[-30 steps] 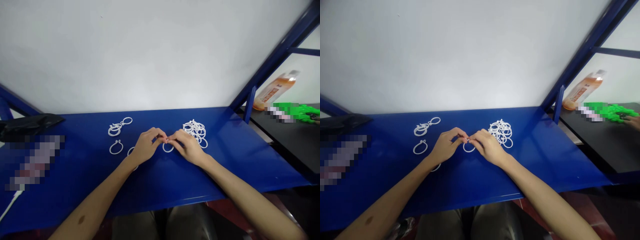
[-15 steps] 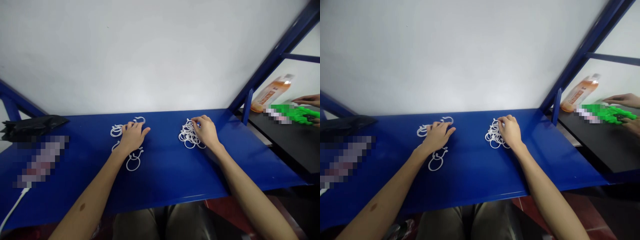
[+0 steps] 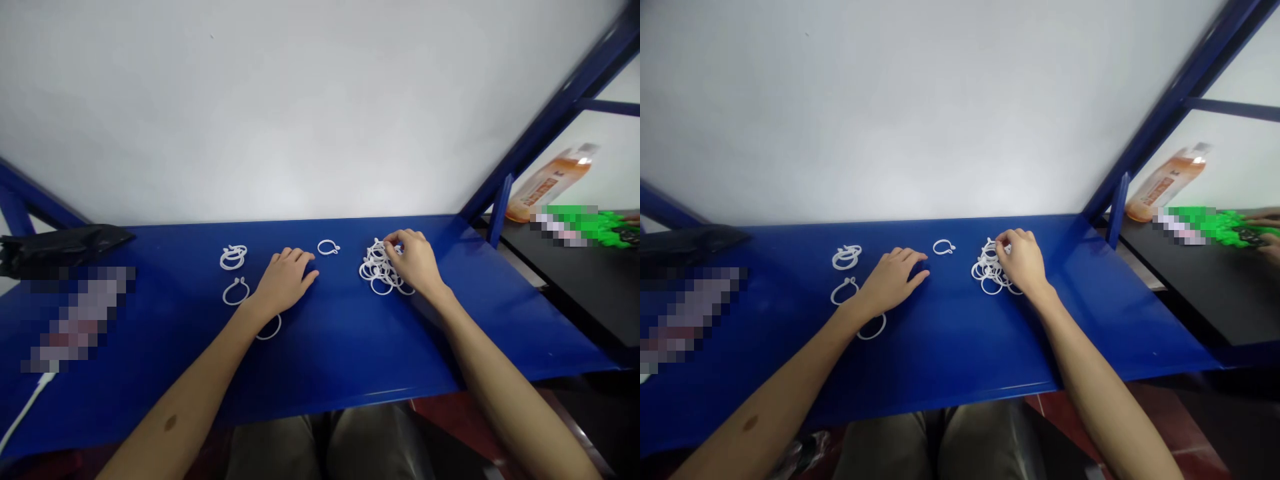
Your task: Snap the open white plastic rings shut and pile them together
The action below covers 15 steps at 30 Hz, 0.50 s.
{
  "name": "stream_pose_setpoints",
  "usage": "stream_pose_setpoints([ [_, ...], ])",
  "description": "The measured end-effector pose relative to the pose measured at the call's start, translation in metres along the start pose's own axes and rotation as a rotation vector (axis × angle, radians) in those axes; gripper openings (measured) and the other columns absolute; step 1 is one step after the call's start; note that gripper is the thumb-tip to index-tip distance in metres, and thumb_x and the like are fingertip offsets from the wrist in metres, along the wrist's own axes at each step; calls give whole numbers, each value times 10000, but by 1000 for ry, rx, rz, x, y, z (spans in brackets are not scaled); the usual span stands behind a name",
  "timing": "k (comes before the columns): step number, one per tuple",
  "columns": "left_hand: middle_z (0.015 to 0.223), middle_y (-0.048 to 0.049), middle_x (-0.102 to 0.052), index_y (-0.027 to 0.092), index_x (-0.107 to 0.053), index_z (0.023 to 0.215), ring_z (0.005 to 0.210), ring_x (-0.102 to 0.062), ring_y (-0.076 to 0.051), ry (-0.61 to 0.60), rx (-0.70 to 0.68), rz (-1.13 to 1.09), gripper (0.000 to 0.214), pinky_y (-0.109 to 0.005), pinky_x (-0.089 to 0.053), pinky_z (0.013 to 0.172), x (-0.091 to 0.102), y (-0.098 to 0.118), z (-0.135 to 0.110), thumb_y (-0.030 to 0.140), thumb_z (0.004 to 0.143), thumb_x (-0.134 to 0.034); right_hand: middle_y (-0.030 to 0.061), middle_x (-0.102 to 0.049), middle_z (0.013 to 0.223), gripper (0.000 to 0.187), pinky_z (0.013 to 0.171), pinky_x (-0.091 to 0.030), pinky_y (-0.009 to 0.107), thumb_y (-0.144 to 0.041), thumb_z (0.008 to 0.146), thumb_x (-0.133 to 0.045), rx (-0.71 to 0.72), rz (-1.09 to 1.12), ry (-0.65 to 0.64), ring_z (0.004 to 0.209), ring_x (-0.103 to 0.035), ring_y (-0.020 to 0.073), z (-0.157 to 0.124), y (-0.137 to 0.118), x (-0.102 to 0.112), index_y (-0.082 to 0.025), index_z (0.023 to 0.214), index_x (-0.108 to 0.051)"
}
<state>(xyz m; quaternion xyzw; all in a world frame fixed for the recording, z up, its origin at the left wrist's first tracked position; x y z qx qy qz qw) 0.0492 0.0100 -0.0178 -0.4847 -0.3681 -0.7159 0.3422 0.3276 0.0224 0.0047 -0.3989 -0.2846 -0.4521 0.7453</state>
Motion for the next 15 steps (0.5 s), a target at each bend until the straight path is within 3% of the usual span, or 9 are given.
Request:
stream_pose_setpoints([
  [3, 1474, -138, -497, 141, -464, 1428, 1320, -441, -316, -57, -75, -14, 469, -482, -389, 1030, -8, 5, 3, 250, 978, -390, 82, -686, 847, 162, 809, -444, 403, -239, 894, -536, 13, -22, -8, 844, -574, 252, -1, 1, -3, -192, 879, -691],
  [6, 1572, -110, -384, 150, -377, 1502, 1436, -322, -317, -142, -135, -31, 548, -496, -319, 1117, -16, 10, 7, 205, 956, -365, 93, -688, 854, 169, 793, -449, 411, -229, 886, -539, 9, -63, -14, 842, -556, 263, -1, 3, -5, -185, 889, -702],
  [9, 1503, -119, -476, 134, -435, 1461, 1390, -385, -310, -146, -137, -32, 509, -478, -325, 1117, -15, 14, 8, 211, 961, -373, 98, -689, 859, 175, 782, -454, 417, -224, 883, -538, -2, -84, -15, 839, -545, 270, -2, 4, -5, -184, 891, -708],
  [15, 1182, -129, -639, 155, -583, 1273, 1103, -536, -301, -35, -126, 14, 341, -441, -439, 938, -6, 20, 4, 293, 981, -471, 110, -675, 848, 203, 784, -465, 439, -254, 900, -520, 16, -70, 42, 838, -539, 277, -3, 1, -2, -188, 894, -712],
])
Point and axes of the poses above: each hand's wrist, its own z-axis towards the middle knuckle, its own x-axis out of the back of the hand, y = z × x, the point moved 3 cm from there along z, towards the middle knuckle
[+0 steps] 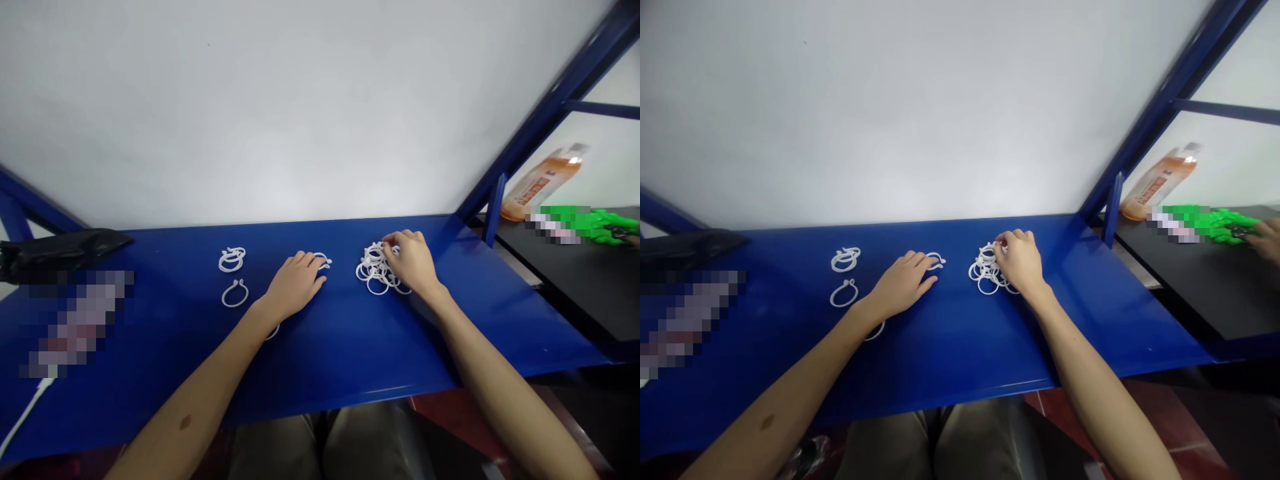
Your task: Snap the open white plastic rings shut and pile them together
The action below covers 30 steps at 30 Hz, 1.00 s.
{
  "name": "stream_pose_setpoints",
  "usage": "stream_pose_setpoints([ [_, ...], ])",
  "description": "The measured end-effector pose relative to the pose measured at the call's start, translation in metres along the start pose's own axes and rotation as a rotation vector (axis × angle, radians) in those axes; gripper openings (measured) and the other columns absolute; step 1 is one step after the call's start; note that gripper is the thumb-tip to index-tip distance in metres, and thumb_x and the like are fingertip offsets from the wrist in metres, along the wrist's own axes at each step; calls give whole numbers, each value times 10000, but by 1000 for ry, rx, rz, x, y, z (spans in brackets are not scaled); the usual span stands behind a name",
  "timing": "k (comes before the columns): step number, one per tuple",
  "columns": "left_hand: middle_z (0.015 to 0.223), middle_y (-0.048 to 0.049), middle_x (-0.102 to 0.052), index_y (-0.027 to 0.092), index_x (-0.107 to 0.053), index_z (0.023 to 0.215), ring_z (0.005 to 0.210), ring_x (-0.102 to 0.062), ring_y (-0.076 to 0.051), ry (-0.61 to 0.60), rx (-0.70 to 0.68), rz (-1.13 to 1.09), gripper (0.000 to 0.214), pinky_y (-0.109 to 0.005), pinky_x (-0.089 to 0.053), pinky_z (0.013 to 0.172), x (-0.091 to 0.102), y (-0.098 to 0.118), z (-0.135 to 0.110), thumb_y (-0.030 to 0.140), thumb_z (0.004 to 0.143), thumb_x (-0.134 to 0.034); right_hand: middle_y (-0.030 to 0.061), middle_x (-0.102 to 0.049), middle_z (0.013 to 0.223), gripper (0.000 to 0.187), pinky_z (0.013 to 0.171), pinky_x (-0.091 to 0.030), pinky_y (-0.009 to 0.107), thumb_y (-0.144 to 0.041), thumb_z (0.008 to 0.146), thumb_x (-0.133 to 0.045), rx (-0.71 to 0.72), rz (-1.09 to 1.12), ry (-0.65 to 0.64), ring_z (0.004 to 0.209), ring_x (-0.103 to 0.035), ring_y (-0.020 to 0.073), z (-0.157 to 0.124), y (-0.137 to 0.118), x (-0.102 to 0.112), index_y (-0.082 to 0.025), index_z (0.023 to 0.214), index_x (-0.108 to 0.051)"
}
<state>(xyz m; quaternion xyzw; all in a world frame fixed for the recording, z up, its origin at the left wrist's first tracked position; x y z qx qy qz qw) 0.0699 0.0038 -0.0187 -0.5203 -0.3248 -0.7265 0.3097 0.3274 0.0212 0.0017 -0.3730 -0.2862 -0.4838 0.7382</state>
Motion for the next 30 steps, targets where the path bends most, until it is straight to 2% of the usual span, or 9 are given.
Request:
stream_pose_setpoints([
  [5, 1062, -110, -649, 171, -614, 1234, 1030, -553, -272, -6, -27, -11, 306, -400, -456, 886, -2, 6, -4, 294, 1000, -461, 108, -671, 903, 218, 813, -474, 461, -256, 929, -504, 45, 22, 108, 888, -536, 284, -1, -10, 9, -194, 966, -710],
  [9, 1036, -85, -655, 191, -641, 1198, 996, -572, -250, -39, -52, -71, 289, -397, -469, 897, 5, 16, -6, 283, 1006, -445, 94, -671, 943, 206, 834, -477, 462, -272, 961, -506, 142, 97, 140, 903, -534, 274, -6, -31, 18, -212, 1015, -695],
  [13, 1088, -65, -665, 218, -608, 1242, 955, -623, -198, 57, -25, -379, 309, -357, -492, 904, 17, 25, -7, 235, 1009, -407, 82, -692, 1007, 172, 869, -477, 470, -259, 966, -533, 290, 265, -2, 930, -581, 261, -17, -58, 18, -231, 1065, -671],
  [16, 1065, -44, -693, 224, -626, 1173, 908, -655, -171, 125, 28, -624, 255, -330, -509, 887, 22, 27, -6, 220, 983, -456, 81, -696, 1067, 184, 901, -489, 464, -273, 963, -552, 367, 396, -123, 990, -614, 254, -26, -72, 11, -229, 1121, -636],
  [18, 973, -27, -707, 224, -634, 1133, 866, -666, -163, 130, 72, -756, 220, -316, -523, 852, 22, 26, -6, 244, 968, -490, 88, -693, 1098, 229, 898, -503, 465, -294, 961, -561, 370, 436, -165, 1004, -625, 255, -30, -77, 7, -226, 1177, -601],
  [22, 863, -1, -679, 222, -603, 1236, 807, -667, -150, 100, 175, -960, 310, -294, -540, 789, 18, 22, -6, 293, 945, -523, 101, -681, 1112, 303, 891, -515, 460, -308, 972, -552, 324, 446, -155, 972, -641, 246, -33, -80, 6, -228, 1263, -532],
  [25, 841, 2, -675, 210, -635, 1172, 782, -672, -148, 111, 250, -1049, 283, -295, -545, 769, 16, 21, -6, 298, 916, -553, 103, -656, 1083, 237, 846, -529, 404, -306, 973, -554, 325, 465, -148, 964, -628, 229, -34, -84, 10, -218, 1193, -543],
  [30, 815, 2, -656, 188, -580, 984, 776, -688, -151, 214, 368, -1373, 208, -314, -581, 741, 15, 24, -5, 344, 862, -646, 80, -621, 1004, 217, 695, -525, 327, -371, 941, -607, 336, 488, -264, 839, -611, 194, -40, -93, 7, -219, 1069, -519],
])
Point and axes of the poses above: each hand's wrist, its own z-axis towards the middle knuckle, its own x-axis out of the back of the hand, y = z × x, the point moved 3 cm from there along z, towards the middle knuckle
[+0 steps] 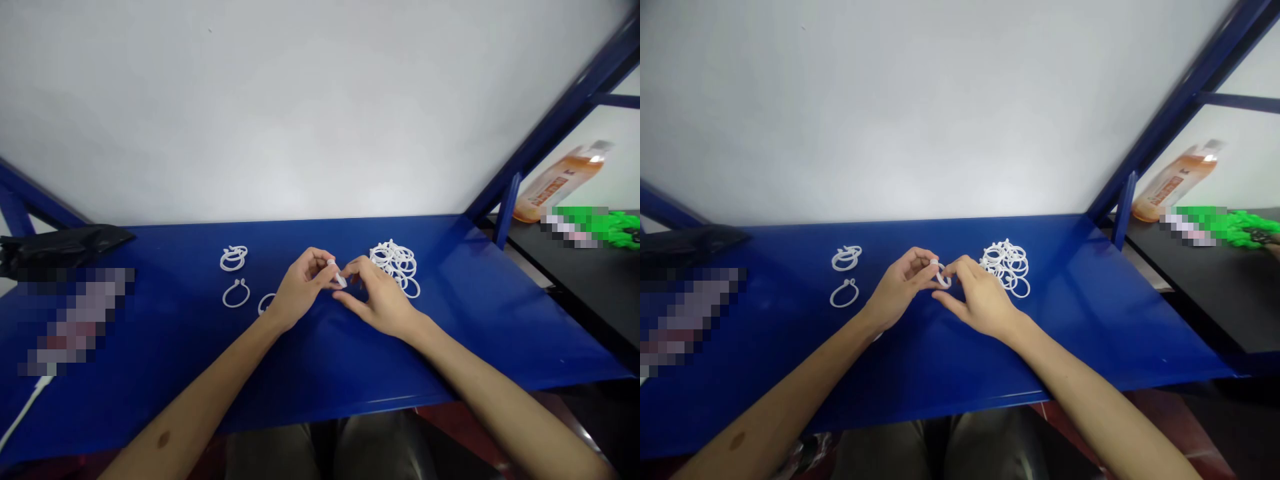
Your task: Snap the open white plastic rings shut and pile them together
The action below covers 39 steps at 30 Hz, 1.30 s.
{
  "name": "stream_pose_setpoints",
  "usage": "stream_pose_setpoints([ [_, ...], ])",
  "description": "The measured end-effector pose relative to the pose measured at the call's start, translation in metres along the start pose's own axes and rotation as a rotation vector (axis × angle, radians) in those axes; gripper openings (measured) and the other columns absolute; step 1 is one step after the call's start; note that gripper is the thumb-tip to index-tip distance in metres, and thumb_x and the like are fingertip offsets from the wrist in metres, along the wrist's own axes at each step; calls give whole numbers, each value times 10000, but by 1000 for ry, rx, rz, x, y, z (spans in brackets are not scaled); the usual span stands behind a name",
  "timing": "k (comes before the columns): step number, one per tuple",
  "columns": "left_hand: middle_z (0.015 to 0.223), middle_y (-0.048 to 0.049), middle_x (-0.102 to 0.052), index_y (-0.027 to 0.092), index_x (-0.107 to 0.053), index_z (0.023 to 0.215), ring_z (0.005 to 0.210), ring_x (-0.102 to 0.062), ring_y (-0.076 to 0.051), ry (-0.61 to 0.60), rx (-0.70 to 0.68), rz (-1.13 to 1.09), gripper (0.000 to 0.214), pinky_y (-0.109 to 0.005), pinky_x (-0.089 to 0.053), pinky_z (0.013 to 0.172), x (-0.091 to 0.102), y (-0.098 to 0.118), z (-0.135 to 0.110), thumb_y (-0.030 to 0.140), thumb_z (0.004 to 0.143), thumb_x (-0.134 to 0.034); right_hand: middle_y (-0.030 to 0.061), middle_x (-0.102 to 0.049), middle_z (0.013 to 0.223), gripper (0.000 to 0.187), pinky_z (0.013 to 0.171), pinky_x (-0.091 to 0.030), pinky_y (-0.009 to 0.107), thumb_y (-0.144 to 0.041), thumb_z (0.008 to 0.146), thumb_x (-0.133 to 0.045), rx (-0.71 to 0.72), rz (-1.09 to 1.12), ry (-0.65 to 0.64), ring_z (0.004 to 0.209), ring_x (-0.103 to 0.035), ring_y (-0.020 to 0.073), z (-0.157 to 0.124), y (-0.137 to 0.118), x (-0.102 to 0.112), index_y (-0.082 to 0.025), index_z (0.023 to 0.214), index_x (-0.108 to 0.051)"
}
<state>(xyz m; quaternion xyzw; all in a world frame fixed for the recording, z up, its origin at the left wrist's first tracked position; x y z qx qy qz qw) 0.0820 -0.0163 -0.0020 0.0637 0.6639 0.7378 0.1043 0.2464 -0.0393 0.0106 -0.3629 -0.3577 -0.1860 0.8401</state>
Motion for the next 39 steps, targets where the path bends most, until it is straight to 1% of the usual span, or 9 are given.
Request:
stream_pose_setpoints([
  [3, 748, 13, -638, 185, -545, 896, 664, -656, -125, 3, 56, -6, 243, -285, -568, 655, -1, -1, -1, 391, 857, -667, 64, -634, 930, 165, 641, -510, 302, -340, 960, -571, -18, 8, 9, 762, -615, 177, -2, 2, -5, -213, 1048, -513],
  [5, 665, 39, -599, 188, -530, 851, 558, -594, -96, -4, 59, 69, 270, -253, -527, 587, -1, -2, -1, 423, 866, -662, 59, -656, 901, 157, 626, -509, 291, -310, 982, -531, -42, 19, 85, 716, -624, 164, -3, 5, -6, -206, 1100, -520],
  [8, 623, 56, -560, 192, -519, 814, 530, -543, -81, -2, 33, 126, 302, -224, -475, 547, 1, -2, -1, 450, 867, -667, 59, -687, 912, 209, 646, -521, 283, -287, 1003, -506, -35, -4, 183, 716, -644, 155, -4, 8, -3, -208, 1192, -546],
  [14, 720, 50, -580, 201, -558, 981, 609, -577, -95, -70, -75, 68, 304, -243, -494, 625, 2, 0, 0, 426, 842, -708, 41, -712, 858, 106, 617, -521, 261, -262, 985, -547, -29, 35, 257, 694, -658, 148, -2, 9, 2, -205, 1038, -618],
  [19, 746, 32, -600, 215, -612, 989, 660, -573, -106, -58, -148, 221, 252, -236, -460, 636, 5, 0, -1, 426, 872, -686, 29, -709, 805, 103, 591, -495, 255, -266, 978, -553, -62, 159, 152, 665, -644, 141, 2, 8, 1, -199, 954, -628],
  [26, 743, 18, -631, 203, -648, 840, 666, -565, -113, -38, -289, 362, 227, -233, -433, 621, 6, 1, -1, 425, 883, -674, 7, -692, 766, 116, 613, -479, 249, -267, 980, -553, -116, 326, 65, 663, -634, 128, 2, 10, 0, -197, 966, -645],
  [32, 811, 0, -655, 202, -652, 788, 707, -587, -116, -53, -392, 391, 215, -238, -457, 648, 8, 1, -1, 371, 920, -638, 30, -727, 844, 141, 646, -493, 257, -265, 983, -546, -113, 311, 29, 717, -657, 139, 3, 9, 2, -195, 964, -668],
  [35, 769, 12, -660, 206, -652, 795, 692, -595, -113, -76, -391, 371, 158, -241, -463, 659, 6, 0, -2, 310, 913, -648, 31, -739, 878, 139, 675, -504, 258, -240, 983, -541, -85, 312, 18, 743, -669, 139, 3, 8, 5, -200, 966, -673],
  [39, 721, 28, -665, 211, -651, 787, 671, -595, -112, -61, -315, 386, 109, -236, -451, 646, 6, -3, -2, 248, 889, -660, 23, -737, 893, 141, 714, -512, 255, -200, 983, -534, -26, 302, 5, 777, -674, 135, 2, 7, 5, -205, 954, -672],
])
Point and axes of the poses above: each hand's wrist, its own z-axis towards the middle knuckle, its own x-axis out of the back of the hand, y = z × x, the point moved 3 cm from there along z, towards the middle knuckle
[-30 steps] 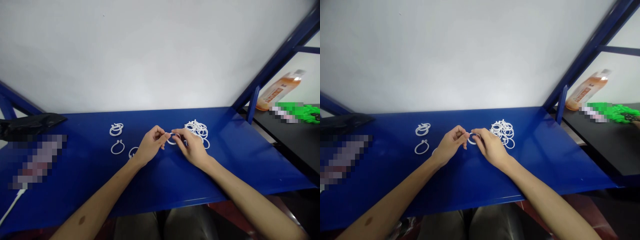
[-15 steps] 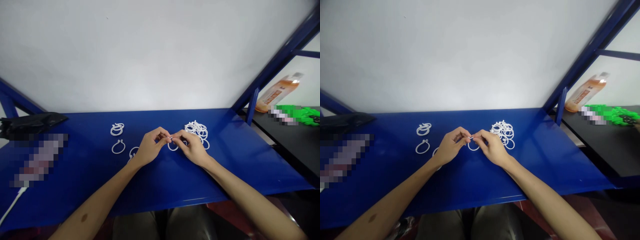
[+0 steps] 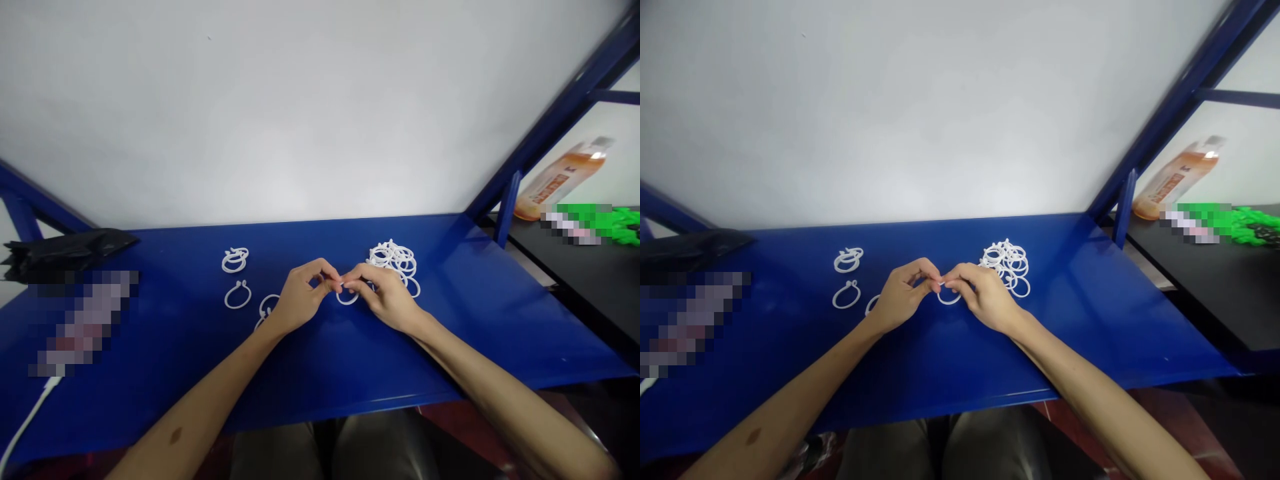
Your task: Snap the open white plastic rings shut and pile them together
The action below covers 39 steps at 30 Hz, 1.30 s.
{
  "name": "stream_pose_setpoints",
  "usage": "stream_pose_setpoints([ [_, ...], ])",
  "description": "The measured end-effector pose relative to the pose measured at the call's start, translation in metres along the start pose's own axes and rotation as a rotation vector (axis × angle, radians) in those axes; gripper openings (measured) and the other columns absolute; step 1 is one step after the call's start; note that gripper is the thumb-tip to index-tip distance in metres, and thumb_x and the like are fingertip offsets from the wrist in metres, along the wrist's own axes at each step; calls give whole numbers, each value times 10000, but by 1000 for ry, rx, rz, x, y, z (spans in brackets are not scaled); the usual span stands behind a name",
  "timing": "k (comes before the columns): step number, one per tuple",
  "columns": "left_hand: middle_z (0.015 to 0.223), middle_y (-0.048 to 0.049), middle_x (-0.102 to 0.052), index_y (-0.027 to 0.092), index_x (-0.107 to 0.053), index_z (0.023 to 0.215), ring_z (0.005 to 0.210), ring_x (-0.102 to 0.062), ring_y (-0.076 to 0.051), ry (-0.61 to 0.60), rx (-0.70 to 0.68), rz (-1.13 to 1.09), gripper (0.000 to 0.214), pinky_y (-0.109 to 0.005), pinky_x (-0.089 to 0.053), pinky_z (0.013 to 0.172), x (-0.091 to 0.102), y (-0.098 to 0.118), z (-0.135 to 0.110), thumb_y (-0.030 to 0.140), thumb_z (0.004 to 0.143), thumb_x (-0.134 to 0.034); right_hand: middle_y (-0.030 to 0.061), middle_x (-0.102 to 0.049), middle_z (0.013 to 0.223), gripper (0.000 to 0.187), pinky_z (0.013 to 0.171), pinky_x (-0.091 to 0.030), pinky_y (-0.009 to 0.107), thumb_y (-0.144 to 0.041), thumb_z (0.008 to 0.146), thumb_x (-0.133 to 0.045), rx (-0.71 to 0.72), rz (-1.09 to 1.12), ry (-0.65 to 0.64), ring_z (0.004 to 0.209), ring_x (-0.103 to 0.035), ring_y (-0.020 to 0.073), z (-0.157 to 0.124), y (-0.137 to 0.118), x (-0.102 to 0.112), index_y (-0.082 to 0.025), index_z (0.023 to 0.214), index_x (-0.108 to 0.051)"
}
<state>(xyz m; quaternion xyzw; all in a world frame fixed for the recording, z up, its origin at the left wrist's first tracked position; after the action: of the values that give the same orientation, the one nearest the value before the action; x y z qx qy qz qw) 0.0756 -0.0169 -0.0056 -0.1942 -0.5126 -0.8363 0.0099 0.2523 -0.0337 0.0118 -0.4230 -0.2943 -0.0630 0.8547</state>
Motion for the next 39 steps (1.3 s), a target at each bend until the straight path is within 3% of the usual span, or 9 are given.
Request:
stream_pose_setpoints([
  [5, 787, 30, -686, 224, -657, 920, 711, -628, -124, 26, 50, 54, 111, -245, -479, 672, 1, -1, 8, 298, 851, -700, 54, -714, 931, 185, 770, -524, 309, -225, 1010, -477, 89, -156, 54, 833, -660, 171, 3, 2, 0, -217, 1024, -662],
  [8, 851, 16, -693, 229, -651, 1013, 748, -634, -136, 3, 38, 213, 174, -270, -499, 714, 3, 5, 14, 339, 880, -663, 88, -679, 994, 220, 812, -525, 362, -261, 1011, -470, 103, -361, 217, 915, -635, 215, 5, 12, 13, -234, 1063, -682],
  [11, 936, -14, -692, 224, -657, 1027, 850, -633, -169, -53, -25, 460, 164, -329, -506, 821, 15, 14, 11, 325, 910, -604, 98, -650, 994, 251, 775, -520, 370, -290, 1003, -476, -20, -571, 372, 889, -607, 231, 4, 33, 36, -235, 1053, -715],
  [15, 1050, -39, -693, 228, -653, 1100, 1002, -606, -219, -224, -60, 683, 267, -400, -498, 919, 46, 18, -14, 209, 932, -447, 114, -668, 958, 278, 777, -490, 397, -252, 986, -472, -136, -729, 338, 856, -553, 255, 1, 60, 63, -192, 1060, -733],
  [18, 1209, -44, -658, 252, -638, 1210, 1123, -579, -241, -315, 12, 766, 389, -419, -483, 989, 71, 14, -39, 166, 887, -438, 106, -697, 967, 262, 818, -458, 408, -230, 973, -483, -141, -715, 243, 848, -534, 250, 0, 69, 72, -198, 1005, -741],
  [21, 1280, -47, -631, 278, -622, 1274, 1161, -575, -249, -360, 23, 793, 446, -445, -458, 1033, 82, 9, -57, 163, 878, -453, 89, -721, 945, 257, 838, -430, 421, -224, 970, -486, -108, -659, 162, 837, -539, 241, 1, 70, 76, -215, 936, -740],
  [24, 1250, -60, -642, 279, -648, 1240, 1135, -577, -252, -386, 1, 793, 376, -452, -460, 1015, 77, 4, -62, 197, 914, -478, 86, -735, 945, 241, 848, -420, 435, -236, 971, -503, -68, -601, 104, 846, -556, 240, -1, 73, 79, -213, 920, -737],
  [28, 1139, -75, -661, 246, -672, 1187, 1059, -559, -256, -359, 5, 825, 285, -438, -477, 942, 65, -5, -50, 265, 944, -524, 90, -730, 1005, 242, 854, -422, 443, -250, 977, -506, -26, -585, 64, 890, -560, 248, -4, 79, 81, -230, 951, -746],
  [39, 1064, -59, -610, 215, -642, 1073, 975, -589, -237, -286, -27, 823, 208, -423, -460, 928, 26, -23, 2, 319, 894, -625, 90, -699, 932, 261, 861, -449, 459, -304, 997, -495, -46, -682, 241, 904, -529, 266, 1, 55, 76, -225, 1011, -743],
])
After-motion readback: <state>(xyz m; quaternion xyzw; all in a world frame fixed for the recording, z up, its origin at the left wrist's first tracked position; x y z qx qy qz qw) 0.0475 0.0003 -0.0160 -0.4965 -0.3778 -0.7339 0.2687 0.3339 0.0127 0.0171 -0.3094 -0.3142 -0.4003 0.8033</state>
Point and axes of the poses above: each hand's wrist, its own z-axis towards the middle knuckle, its own x-axis out of the back of the hand, y = z × x, the point moved 3 cm from there along z, towards the middle knuckle
